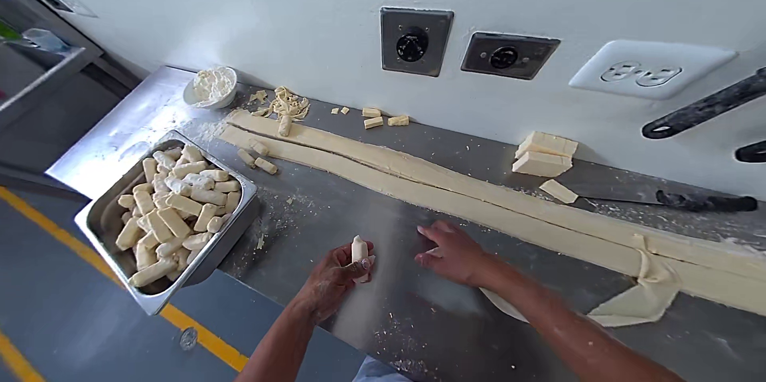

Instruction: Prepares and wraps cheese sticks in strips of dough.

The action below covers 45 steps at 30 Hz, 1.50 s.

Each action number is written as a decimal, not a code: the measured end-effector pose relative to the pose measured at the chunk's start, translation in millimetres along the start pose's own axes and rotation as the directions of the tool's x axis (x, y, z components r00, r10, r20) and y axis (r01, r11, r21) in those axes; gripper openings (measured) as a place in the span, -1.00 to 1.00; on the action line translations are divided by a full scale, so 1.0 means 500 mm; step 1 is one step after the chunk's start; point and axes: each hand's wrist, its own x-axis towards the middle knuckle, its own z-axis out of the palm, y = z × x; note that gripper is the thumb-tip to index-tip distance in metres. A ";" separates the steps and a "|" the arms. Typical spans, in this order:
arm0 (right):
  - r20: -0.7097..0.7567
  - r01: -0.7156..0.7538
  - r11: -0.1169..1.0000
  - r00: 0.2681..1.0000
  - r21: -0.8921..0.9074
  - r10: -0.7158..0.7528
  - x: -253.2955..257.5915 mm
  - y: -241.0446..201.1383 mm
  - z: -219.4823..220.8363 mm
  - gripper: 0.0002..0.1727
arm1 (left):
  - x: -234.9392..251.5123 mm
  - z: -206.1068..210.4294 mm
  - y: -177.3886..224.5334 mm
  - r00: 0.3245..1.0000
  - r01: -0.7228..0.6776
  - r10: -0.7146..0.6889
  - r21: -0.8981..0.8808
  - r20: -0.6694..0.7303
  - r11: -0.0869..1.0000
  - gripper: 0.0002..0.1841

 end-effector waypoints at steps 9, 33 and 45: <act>-0.348 0.643 0.711 0.621 -0.284 -0.702 -0.017 -0.092 0.153 0.06 | -0.021 0.052 -0.049 0.982 -0.033 0.078 -0.249 0.172 0.968 -0.77; -0.438 0.274 0.962 0.866 0.014 -0.240 -0.009 0.092 0.018 -0.75 | 0.028 -0.194 0.192 0.332 -0.007 0.943 1.000 0.004 -0.002 -0.77; -0.589 0.491 0.858 0.742 0.152 -0.321 -0.133 -0.102 -0.077 -0.75 | 0.104 0.300 -0.125 0.658 -0.752 0.738 0.072 0.152 0.655 -0.54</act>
